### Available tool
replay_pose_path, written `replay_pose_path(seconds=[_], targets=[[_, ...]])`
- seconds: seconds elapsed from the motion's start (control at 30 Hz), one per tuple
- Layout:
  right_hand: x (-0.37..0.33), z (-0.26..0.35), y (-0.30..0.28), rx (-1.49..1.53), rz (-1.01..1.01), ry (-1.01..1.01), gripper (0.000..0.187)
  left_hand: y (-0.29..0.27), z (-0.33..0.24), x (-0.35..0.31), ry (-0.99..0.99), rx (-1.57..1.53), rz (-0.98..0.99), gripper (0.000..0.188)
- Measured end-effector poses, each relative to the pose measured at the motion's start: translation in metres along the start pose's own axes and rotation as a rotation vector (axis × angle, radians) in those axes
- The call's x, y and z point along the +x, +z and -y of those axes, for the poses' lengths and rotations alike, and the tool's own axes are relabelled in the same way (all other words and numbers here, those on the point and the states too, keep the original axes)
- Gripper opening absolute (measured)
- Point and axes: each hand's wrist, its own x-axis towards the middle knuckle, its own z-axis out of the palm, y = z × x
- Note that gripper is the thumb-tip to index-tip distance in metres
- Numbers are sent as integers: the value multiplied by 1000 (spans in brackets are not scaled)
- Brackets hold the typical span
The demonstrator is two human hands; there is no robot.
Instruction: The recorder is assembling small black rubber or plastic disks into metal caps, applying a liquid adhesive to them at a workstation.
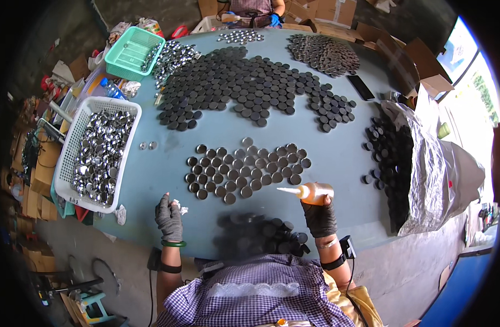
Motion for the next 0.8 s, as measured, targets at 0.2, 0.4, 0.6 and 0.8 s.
replay_pose_path(seconds=[0.2, 0.4, 0.6, 0.8], targets=[[-6, 5, -2, -39, 28, -22, 71, 3, -40, 8, 302, 564, -114, 50], [-6, 10, -7, -81, 11, -92, 70, 35, -113, 4, 593, 154, 34, 20], [6, 48, -15, -209, -41, -229, 71, 105, -163, -8, 781, 15, 271, 12], [30, 79, -13, -351, -156, -394, 71, 174, -185, -16, 845, 62, 616, 29]])
